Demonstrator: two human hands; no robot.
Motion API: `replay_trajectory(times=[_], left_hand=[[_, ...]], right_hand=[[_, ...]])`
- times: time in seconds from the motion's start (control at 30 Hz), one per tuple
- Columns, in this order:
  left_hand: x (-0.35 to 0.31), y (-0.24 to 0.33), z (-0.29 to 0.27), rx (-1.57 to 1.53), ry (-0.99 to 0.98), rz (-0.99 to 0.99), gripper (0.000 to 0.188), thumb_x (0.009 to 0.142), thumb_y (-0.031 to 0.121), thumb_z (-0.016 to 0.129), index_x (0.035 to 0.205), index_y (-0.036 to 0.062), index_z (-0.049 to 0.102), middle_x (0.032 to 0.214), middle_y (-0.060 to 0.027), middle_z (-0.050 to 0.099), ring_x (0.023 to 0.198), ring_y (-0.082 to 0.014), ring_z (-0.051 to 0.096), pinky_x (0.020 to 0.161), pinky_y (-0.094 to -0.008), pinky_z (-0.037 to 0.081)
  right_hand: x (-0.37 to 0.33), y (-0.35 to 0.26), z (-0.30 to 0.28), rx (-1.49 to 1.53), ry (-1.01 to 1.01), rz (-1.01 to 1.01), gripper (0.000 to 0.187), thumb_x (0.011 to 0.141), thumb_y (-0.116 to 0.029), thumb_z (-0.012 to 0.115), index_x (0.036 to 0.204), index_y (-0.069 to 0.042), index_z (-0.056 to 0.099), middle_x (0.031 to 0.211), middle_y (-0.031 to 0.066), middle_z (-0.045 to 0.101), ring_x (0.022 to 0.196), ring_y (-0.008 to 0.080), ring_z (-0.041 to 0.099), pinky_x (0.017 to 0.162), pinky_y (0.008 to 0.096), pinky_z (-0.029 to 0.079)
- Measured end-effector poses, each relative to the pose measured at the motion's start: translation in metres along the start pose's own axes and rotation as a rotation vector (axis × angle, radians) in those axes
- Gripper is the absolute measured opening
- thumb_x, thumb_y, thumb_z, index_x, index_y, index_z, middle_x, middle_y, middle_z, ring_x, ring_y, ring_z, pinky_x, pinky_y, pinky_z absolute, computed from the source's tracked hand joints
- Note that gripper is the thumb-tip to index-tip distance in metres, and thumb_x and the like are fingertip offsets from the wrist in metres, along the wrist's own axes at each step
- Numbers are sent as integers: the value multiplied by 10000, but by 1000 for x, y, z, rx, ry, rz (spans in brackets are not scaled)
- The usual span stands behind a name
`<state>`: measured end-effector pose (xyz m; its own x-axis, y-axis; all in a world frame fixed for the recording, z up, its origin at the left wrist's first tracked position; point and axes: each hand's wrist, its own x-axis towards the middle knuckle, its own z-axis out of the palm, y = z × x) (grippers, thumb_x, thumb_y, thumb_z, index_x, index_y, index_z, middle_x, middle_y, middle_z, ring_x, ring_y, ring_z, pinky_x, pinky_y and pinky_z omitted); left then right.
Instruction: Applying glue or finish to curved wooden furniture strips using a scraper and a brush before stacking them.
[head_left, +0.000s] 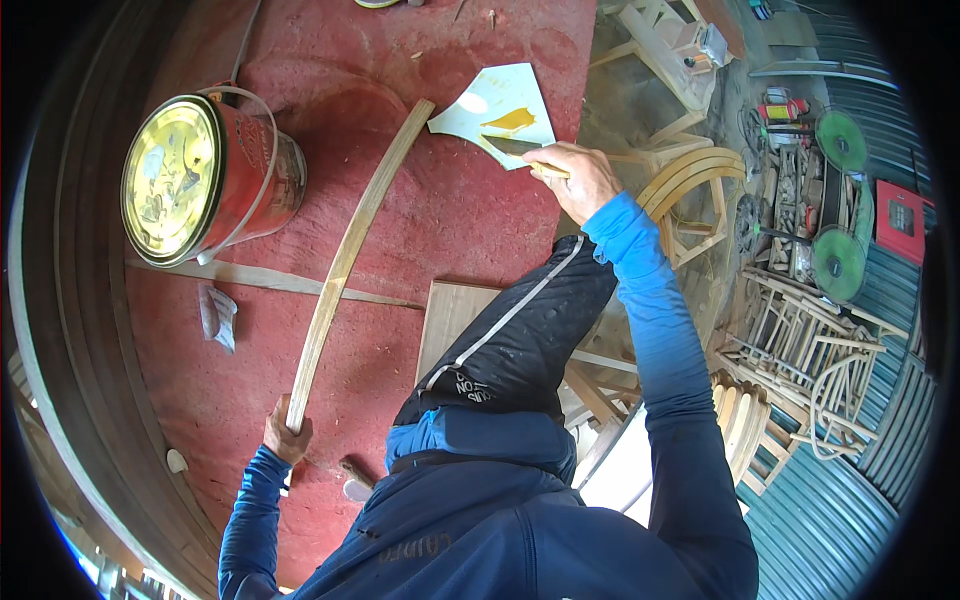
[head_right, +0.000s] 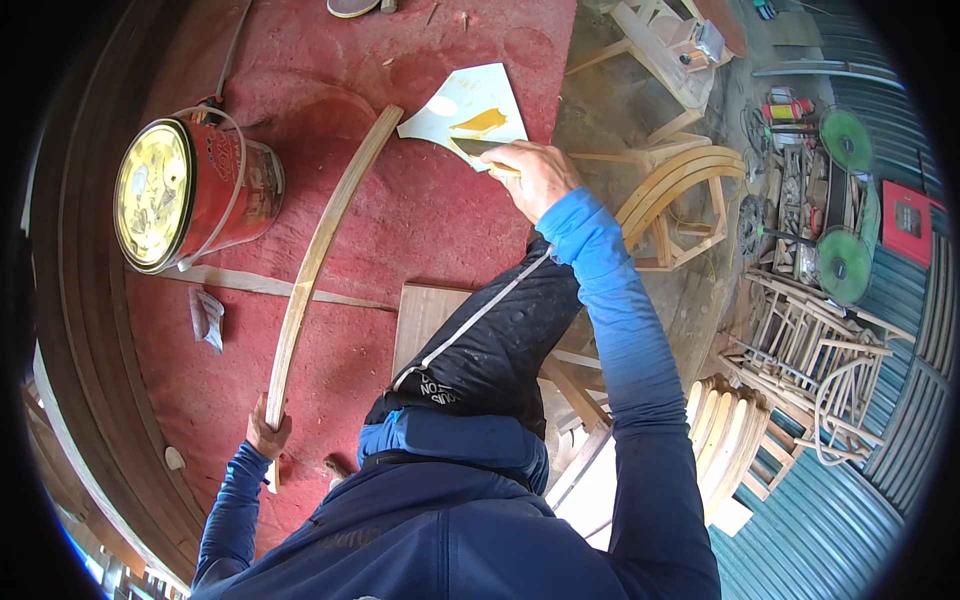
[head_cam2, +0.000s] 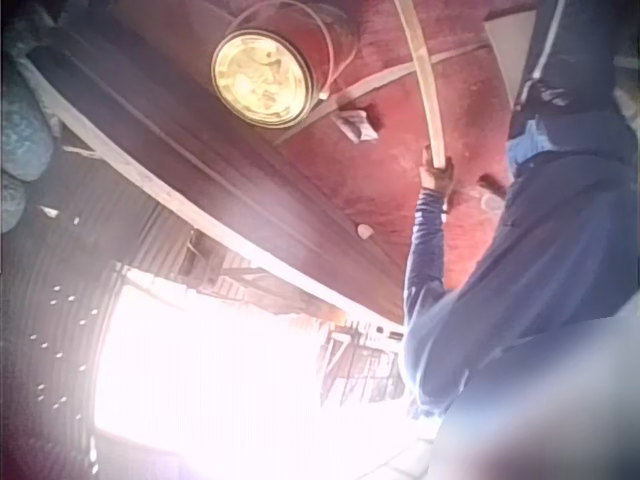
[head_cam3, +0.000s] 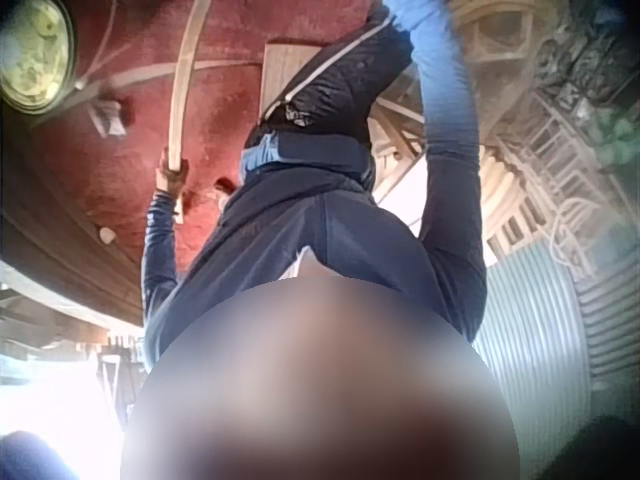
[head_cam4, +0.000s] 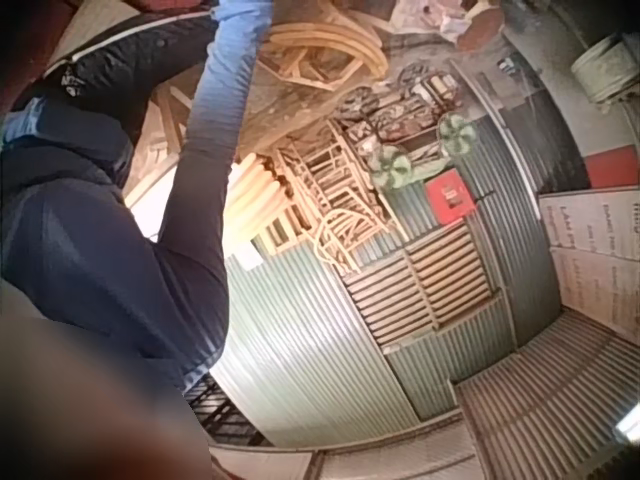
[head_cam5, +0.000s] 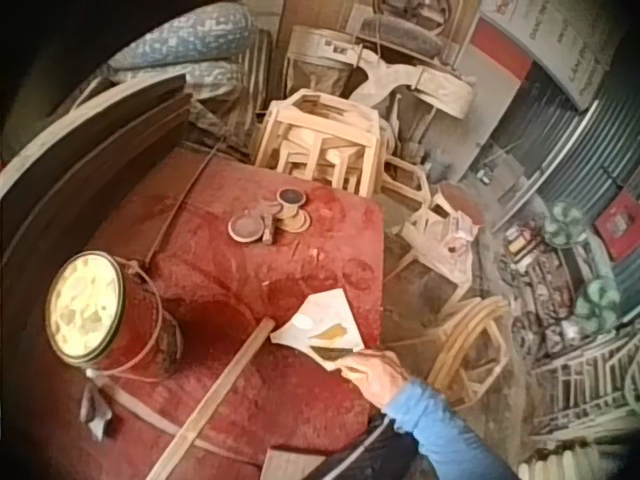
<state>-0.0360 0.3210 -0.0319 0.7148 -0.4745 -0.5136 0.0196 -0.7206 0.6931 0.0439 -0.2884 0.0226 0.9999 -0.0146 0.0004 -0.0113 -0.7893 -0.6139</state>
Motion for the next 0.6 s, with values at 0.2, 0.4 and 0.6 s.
replay_trajectory(times=[0.2,0.4,0.6], left_hand=[[1,3,-2,7,-48,-69,331,820,87,643,1123,77,510,814,-228,599,736,-450,643,636,-467,515],[0,2,1,6,-10,-45,295,822,86,628,1108,49,564,779,-151,602,680,-291,632,661,-401,516],[-3,0,3,7,-48,-60,384,814,90,650,1172,78,512,830,-235,621,766,-459,661,660,-465,530]], right_hand=[[-3,-4,0,10,13,23,201,874,-22,710,1074,-3,713,982,173,732,875,296,723,776,354,566],[0,-2,-8,43,87,139,202,885,-65,722,1084,-38,725,964,155,745,857,248,730,773,322,561],[14,-2,-1,16,213,184,207,901,-157,734,1090,-74,733,942,139,753,827,233,735,760,323,560]])
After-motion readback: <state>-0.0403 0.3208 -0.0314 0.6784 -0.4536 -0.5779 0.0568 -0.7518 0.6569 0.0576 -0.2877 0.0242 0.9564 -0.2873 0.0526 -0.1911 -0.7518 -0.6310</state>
